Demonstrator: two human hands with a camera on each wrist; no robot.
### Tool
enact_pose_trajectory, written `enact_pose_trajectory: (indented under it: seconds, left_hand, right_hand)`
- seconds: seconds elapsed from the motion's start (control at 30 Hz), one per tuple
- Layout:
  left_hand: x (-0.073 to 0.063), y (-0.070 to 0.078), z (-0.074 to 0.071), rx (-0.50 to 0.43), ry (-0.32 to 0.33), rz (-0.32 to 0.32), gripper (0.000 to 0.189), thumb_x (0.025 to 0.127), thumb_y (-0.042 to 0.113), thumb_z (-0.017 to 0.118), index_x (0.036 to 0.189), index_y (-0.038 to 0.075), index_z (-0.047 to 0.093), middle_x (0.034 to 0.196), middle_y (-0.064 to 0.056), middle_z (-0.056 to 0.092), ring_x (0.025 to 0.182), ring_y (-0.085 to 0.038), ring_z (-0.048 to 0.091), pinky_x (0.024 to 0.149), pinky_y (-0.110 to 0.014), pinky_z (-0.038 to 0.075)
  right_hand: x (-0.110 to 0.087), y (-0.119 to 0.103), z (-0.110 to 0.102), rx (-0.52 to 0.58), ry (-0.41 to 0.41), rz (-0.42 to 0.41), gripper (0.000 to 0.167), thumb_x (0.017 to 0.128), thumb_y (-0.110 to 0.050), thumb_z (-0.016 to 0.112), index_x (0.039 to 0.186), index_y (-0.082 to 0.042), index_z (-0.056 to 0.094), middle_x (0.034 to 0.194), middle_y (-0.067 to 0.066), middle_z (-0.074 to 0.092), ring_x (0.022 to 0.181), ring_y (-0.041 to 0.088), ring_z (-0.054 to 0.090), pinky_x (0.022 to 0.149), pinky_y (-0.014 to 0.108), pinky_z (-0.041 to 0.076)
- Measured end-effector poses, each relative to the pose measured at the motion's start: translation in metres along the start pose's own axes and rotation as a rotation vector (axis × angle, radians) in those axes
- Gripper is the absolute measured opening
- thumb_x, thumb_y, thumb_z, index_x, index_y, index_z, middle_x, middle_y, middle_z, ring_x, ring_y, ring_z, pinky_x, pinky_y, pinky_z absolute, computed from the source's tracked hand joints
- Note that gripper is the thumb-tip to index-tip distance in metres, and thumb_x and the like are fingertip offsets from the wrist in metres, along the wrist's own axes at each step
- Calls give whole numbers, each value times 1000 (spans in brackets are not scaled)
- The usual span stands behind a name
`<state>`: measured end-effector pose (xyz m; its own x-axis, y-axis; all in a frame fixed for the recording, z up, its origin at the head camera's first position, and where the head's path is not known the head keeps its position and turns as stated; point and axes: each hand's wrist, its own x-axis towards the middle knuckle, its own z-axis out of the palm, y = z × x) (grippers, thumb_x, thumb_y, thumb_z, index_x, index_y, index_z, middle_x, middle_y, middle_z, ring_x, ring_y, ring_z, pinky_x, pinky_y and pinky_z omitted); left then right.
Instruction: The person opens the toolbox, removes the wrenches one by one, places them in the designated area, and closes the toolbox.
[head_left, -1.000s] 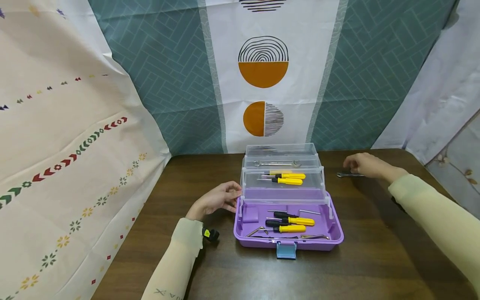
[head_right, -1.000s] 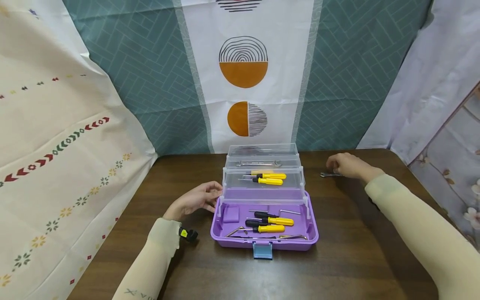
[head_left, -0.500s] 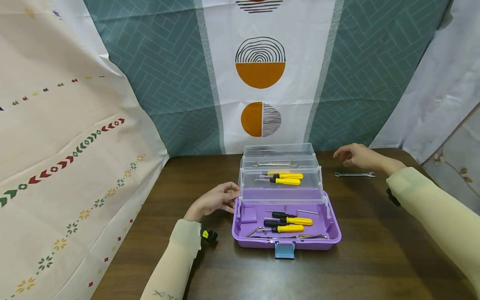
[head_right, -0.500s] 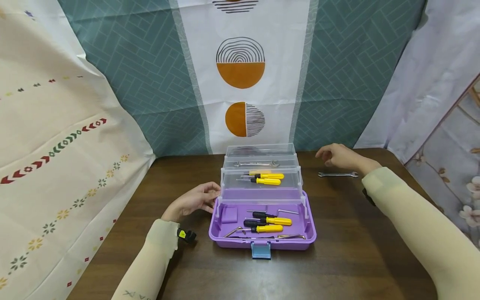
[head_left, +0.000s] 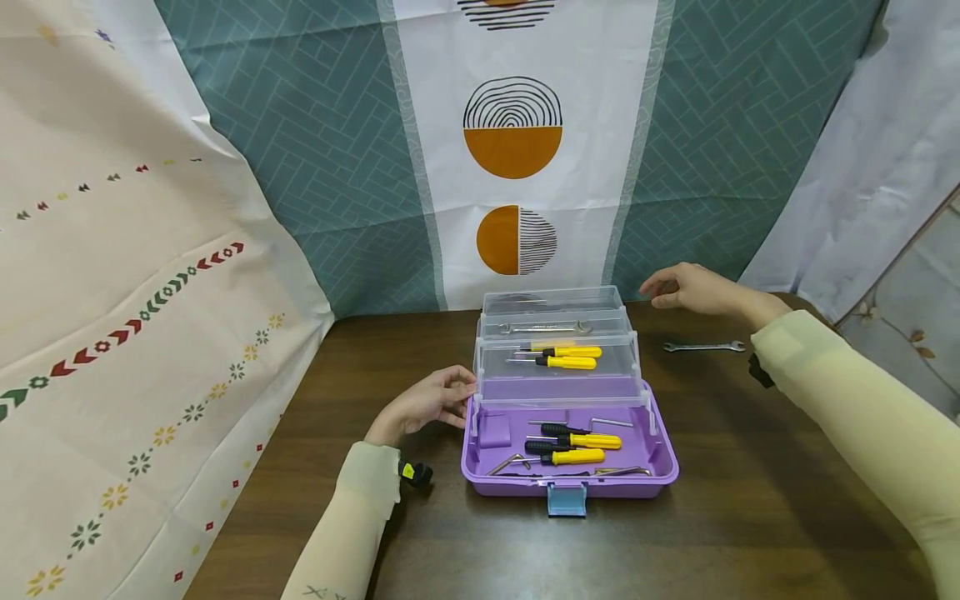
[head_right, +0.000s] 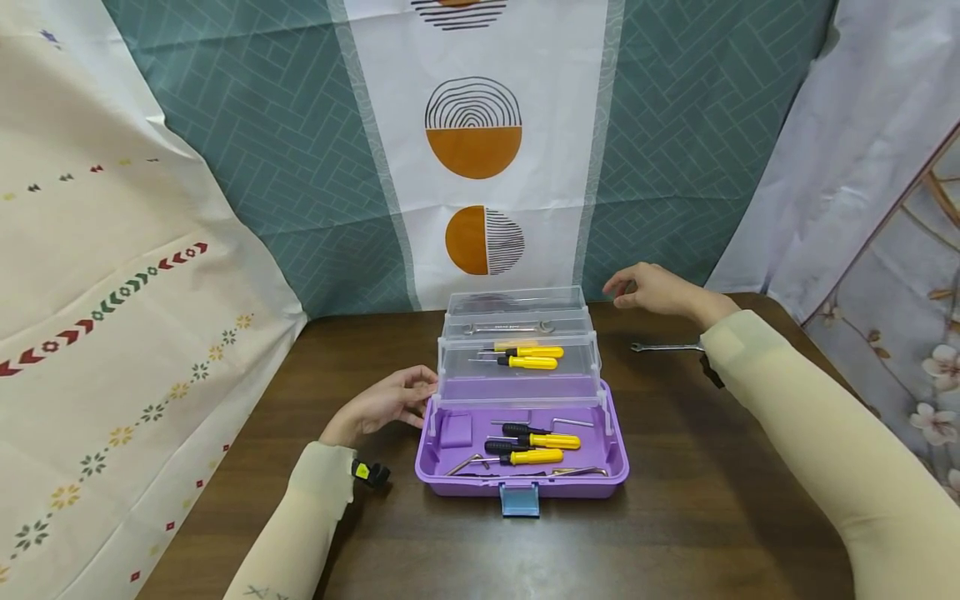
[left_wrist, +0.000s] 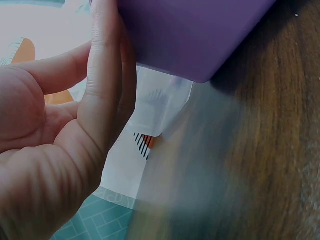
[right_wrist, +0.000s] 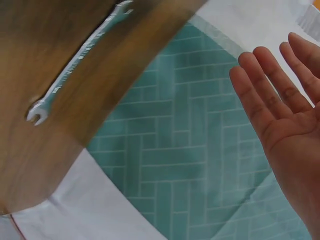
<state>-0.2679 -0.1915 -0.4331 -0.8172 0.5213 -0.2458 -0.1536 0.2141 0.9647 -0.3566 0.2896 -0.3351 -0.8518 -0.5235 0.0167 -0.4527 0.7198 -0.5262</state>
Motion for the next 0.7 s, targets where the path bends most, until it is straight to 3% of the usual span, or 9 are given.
enact_pose_trajectory:
  seconds: [0.7]
  left_hand:
    - [0,1,0,-4,-4,-5,24,110,18,54,127,1,50,100,-11,62,82,-21,65,76,-38,64]
  right_hand:
    - [19,-47,-9,-22,25,-42,31,104,-10,65,132,2,65,121,19,69,105,34,65,90,51,57]
